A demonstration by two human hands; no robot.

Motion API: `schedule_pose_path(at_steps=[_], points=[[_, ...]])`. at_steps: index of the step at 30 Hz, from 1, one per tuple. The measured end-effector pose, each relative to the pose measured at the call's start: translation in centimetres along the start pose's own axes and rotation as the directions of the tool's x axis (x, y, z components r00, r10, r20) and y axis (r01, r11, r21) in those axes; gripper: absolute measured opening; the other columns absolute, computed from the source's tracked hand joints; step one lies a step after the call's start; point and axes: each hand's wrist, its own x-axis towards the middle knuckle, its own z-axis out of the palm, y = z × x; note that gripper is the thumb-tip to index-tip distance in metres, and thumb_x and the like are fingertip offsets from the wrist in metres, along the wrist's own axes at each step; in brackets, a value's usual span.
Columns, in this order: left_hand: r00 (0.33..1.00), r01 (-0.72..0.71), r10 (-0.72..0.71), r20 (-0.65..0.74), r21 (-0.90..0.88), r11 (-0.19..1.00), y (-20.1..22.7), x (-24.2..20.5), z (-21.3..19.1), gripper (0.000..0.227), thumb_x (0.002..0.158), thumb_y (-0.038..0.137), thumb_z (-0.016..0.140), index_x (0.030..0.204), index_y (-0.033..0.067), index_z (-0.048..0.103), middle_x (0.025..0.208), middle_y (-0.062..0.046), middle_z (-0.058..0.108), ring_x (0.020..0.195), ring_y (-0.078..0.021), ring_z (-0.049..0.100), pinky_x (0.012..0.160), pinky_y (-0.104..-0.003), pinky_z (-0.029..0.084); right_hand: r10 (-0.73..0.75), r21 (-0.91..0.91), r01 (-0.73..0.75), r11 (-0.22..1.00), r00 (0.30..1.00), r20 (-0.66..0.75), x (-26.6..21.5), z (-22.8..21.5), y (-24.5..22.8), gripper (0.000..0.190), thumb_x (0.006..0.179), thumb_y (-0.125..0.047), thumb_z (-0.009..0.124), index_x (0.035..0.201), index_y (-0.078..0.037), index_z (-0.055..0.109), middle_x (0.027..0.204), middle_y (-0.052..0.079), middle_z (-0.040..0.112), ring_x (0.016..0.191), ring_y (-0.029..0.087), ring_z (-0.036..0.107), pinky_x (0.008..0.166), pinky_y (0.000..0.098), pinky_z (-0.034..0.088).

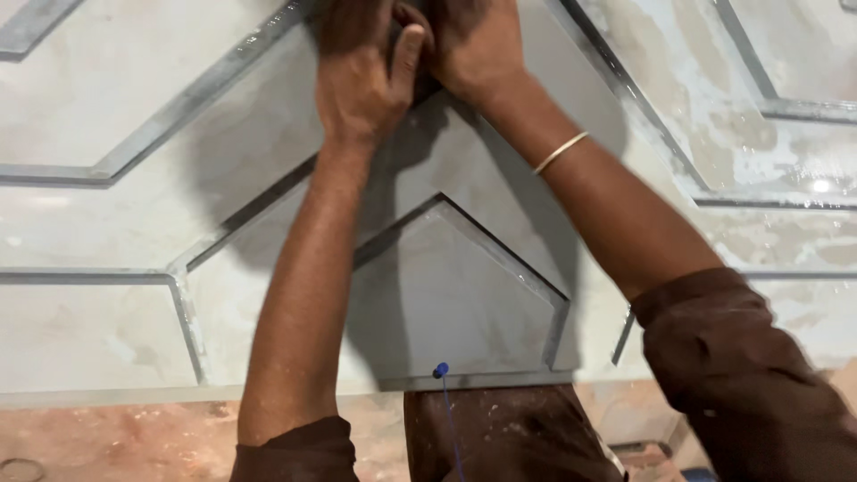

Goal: The person scrubs a large, light-colored surface with a geometric pattern using a dark sponge. They repeatedly dip the sponge into a bucket of dark liquid and wipe the surface in circular and linear motions, covering various sections of the patterned area.

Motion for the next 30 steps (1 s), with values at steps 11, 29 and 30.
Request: schedule_pose_path(at_steps=[11,29,30], points=[[0.954,-0.217,0.261,-0.148,0.260,0.941,-1.5,0.5,2.5,0.047,0.118,0.036,0.056,0.151,0.0023,0.056,0.154,-0.013,0.057,0.149,-0.0350,0.045,0.129,-0.054,0.029,-0.057,-0.035,0.048,0.998,0.953,-0.299,-12.7,-2.8,3.4,0.101,0.108,-0.071,0.037,0.168,0.005,0.008,0.177,0.025,0.004,0.165,0.041,0.001,0.135,0.0551,0.001],[0.970,-0.240,0.241,0.027,0.254,0.937,-0.6,0.9,0.8,0.064,0.116,0.045,0.045,0.168,0.0083,0.032,0.174,-0.011,0.033,0.163,-0.0288,0.032,0.138,-0.054,0.019,0.095,0.046,-0.088,0.995,0.979,-0.182,-2.3,-1.1,-0.7,0.073,0.112,-0.057,0.045,0.162,-0.006,0.029,0.165,0.015,0.032,0.155,0.031,0.023,0.129,0.0496,0.014],[0.974,-0.221,0.226,0.000,0.216,0.951,-0.7,1.0,0.7,0.062,0.116,0.045,0.044,0.166,0.0097,0.036,0.173,-0.009,0.035,0.163,-0.0276,0.033,0.138,-0.052,0.021,0.076,0.039,-0.072,0.997,0.989,-0.127,-1.1,-1.6,-0.9,0.069,0.113,-0.055,0.042,0.162,-0.007,0.030,0.165,0.012,0.034,0.156,0.028,0.026,0.130,0.0481,0.015]])
